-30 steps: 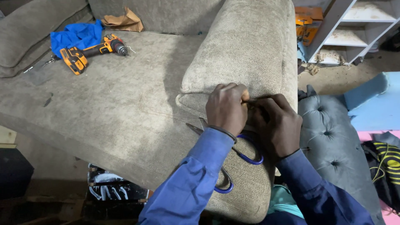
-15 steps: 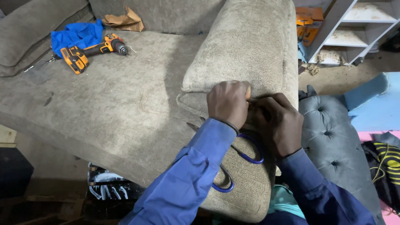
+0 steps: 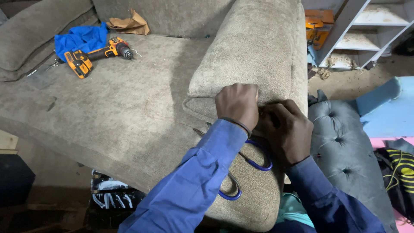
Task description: Hand-stitching the fabric of a sofa armrest using a needle and thread during a reupholstery task.
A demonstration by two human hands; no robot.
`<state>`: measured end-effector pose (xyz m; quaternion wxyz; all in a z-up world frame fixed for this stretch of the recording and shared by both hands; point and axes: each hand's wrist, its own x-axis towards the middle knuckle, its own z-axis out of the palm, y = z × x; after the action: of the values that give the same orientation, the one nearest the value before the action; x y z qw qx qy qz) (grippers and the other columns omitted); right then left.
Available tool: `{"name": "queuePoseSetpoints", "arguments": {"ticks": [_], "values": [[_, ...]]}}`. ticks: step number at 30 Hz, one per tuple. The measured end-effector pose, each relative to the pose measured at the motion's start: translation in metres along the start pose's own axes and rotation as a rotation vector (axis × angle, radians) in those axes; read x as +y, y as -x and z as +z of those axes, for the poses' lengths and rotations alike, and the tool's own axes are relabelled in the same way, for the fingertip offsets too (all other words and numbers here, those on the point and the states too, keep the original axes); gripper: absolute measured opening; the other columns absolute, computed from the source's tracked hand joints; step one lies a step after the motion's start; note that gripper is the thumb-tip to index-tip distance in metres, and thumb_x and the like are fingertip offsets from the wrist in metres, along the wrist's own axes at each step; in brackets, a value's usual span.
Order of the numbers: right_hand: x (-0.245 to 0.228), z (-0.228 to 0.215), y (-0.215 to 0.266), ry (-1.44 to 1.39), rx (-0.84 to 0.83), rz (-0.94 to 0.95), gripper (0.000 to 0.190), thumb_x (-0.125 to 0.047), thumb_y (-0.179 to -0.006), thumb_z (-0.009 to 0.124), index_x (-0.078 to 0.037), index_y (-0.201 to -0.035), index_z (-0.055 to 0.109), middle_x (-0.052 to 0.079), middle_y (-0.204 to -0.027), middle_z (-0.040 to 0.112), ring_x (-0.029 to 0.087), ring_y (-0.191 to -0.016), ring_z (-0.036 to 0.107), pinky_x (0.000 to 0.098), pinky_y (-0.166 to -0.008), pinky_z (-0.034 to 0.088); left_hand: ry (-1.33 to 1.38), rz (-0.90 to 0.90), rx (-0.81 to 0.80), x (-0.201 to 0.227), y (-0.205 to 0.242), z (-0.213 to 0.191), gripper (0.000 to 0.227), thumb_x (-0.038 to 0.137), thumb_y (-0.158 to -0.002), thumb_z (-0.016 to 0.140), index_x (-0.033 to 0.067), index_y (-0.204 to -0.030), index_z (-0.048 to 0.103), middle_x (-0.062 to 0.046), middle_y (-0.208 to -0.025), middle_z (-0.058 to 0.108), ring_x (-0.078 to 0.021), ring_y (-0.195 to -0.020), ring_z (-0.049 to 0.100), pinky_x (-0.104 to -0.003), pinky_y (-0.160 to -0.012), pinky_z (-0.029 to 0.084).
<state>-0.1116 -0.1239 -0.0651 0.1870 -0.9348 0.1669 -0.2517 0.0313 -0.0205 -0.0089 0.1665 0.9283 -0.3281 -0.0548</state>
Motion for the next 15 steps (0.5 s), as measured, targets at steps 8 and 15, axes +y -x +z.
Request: {"name": "queuePoseSetpoints", "arguments": {"ticks": [8, 15], "values": [[0.007, 0.006, 0.004, -0.102, 0.001, 0.05, 0.019, -0.037, -0.102, 0.087, -0.032, -0.12, 0.081, -0.002, -0.11, 0.072, 0.043, -0.087, 0.077, 0.0501, -0.081, 0.066, 0.015, 0.042, -0.02, 0.001, 0.01, -0.012, 0.022, 0.015, -0.097, 0.062, 0.0128, -0.093, 0.084, -0.017, -0.087, 0.083, -0.0477, -0.1, 0.085, -0.063, -0.085, 0.07], [-0.001, 0.0, 0.002, -0.114, 0.005, 0.047, 0.017, -0.033, -0.102, 0.084, -0.03, -0.118, 0.081, 0.001, -0.109, 0.073, 0.046, -0.086, 0.076, 0.0528, -0.081, 0.067, -0.003, 0.001, -0.074, 0.002, 0.005, -0.016, 0.026, 0.019, -0.096, 0.06, 0.0186, -0.09, 0.086, -0.012, -0.088, 0.086, -0.0436, -0.101, 0.086, -0.061, -0.089, 0.069]]}}
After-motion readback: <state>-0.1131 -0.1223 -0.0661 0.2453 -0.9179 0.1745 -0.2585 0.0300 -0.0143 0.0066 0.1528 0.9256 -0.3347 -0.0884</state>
